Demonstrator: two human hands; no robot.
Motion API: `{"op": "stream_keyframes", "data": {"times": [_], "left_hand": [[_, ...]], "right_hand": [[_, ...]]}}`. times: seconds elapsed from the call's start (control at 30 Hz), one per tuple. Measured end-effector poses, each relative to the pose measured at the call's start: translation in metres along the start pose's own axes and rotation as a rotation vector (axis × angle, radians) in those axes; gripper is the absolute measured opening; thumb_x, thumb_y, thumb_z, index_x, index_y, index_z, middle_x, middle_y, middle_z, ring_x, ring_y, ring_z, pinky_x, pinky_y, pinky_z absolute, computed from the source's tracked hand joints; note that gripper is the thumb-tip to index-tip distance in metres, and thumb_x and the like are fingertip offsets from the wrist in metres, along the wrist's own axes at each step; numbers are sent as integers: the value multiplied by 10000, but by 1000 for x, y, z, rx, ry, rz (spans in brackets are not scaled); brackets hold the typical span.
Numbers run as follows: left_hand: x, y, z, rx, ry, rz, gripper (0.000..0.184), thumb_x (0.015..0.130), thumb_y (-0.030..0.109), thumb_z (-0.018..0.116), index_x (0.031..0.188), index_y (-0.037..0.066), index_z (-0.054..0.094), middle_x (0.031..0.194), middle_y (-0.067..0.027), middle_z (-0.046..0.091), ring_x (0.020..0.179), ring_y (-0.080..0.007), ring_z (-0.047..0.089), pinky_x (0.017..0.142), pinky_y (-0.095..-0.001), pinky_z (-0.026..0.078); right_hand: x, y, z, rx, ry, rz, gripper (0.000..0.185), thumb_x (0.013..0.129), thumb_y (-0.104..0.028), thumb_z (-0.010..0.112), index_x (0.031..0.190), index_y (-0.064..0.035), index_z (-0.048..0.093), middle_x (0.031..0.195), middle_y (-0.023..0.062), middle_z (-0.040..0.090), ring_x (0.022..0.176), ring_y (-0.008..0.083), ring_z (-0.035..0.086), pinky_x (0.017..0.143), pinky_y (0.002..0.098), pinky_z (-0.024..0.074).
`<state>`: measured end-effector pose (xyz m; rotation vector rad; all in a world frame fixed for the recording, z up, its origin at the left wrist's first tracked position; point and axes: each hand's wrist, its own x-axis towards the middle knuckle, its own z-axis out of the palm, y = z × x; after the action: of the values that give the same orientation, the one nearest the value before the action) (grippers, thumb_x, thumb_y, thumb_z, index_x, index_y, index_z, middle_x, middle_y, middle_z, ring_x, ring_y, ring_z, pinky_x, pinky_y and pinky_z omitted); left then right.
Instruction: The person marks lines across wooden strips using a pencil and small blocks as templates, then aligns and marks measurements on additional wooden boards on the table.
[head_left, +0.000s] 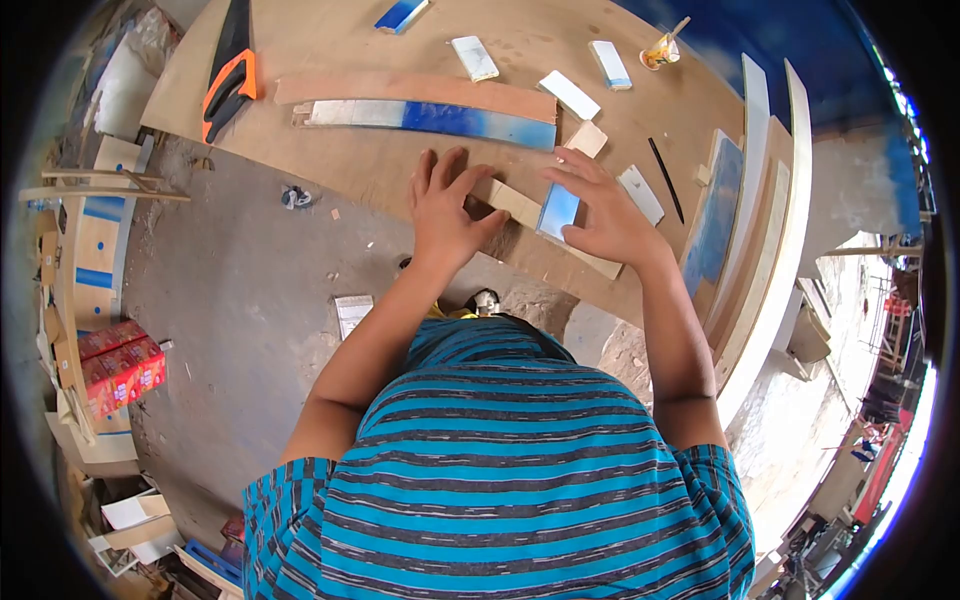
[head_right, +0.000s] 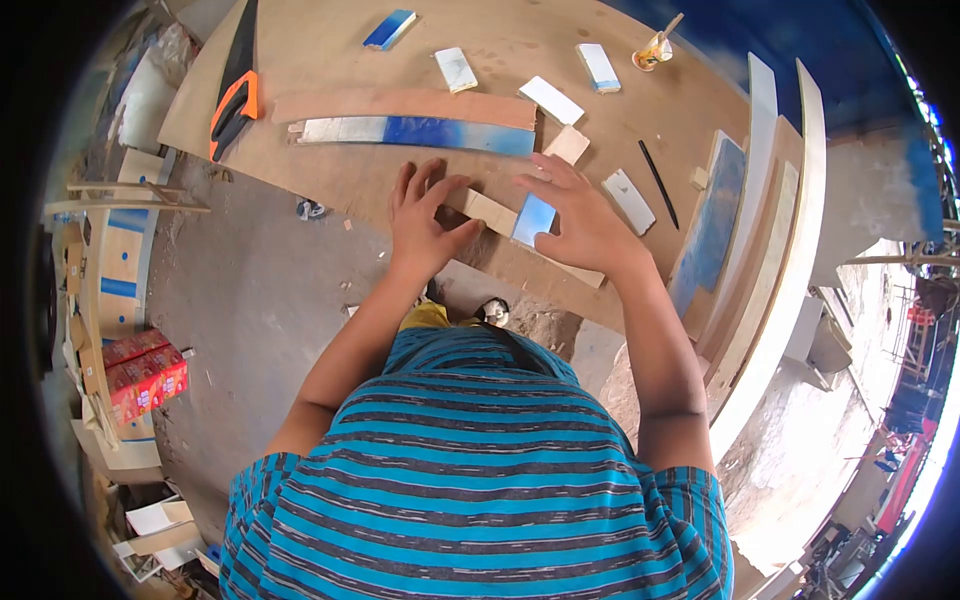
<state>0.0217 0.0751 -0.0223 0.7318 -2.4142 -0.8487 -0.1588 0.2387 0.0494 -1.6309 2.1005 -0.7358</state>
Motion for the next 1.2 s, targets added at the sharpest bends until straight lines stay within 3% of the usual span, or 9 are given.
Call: {"op": "stream_keyframes", "data": {"times": [0.1,0.2,0.5,0.7,0.8,0.9,1.0,1.2], "left_hand": [[0,-1,2,0,5,-7,582,627,306,841,1182,224,688,1435,-134,503,1410,-465,295,1142,-572,238],[0,1,2,5,11,-16,576,622,302,839,1173,229,689,1435,-130,502,1414,-463,293,1140,-577,235],[2,5,0,4,13,-55,749,622,296,833,1316,163,585,1447,-135,481,1424,-461,287,1143,-595,230],[-2,5,0,-4,42,-50,830,640,313,833,1384,119,521,1443,-157,470,1417,-470,291,1147,-605,225],[-8,6,1,49,56,-24,826,662,315,824,1397,106,511,1453,-164,457,1419,-467,288,1149,-605,219],[-15,5,0,99,44,21,827,680,312,811,1414,93,500,1470,-164,443,1426,-461,279,1150,-606,213],[-18,2,0,118,26,36,854,693,326,803,1448,114,464,1496,-148,425,1438,-447,269,1146,-613,211],[-18,4,1,129,27,26,832,731,368,770,1458,113,455,1512,-144,416,1444,-439,266,1144,-612,204]], "right_hand": [[-7,-2,2,-9,40,140,808,632,-230,843,1367,-52,560,1490,194,449,1376,374,438,1131,438,373],[-8,-17,3,-79,66,215,886,605,-262,887,1385,-35,535,1477,198,466,1345,368,475,1120,442,382],[-8,-27,27,-19,192,187,925,605,-197,890,1439,-113,498,1446,177,465,1347,380,441,1107,456,399],[-8,-25,37,-132,134,246,981,575,-195,903,1457,-134,478,1471,150,409,1353,373,413,1107,472,381],[-5,-34,36,-115,122,312,955,574,-203,905,1437,-129,504,1481,150,403,1333,369,417,1114,481,365],[-8,-31,42,-144,155,238,897,577,-215,903,1393,-123,545,1476,185,393,1334,419,387,1089,500,393],[-11,-28,43,-145,196,195,831,625,-228,878,1384,-110,561,1482,190,415,1344,376,410,1126,483,342],[-15,-9,47,-44,214,126,737,650,-199,849,1338,-104,601,1460,217,462,1362,399,435,1116,470,359]]}}
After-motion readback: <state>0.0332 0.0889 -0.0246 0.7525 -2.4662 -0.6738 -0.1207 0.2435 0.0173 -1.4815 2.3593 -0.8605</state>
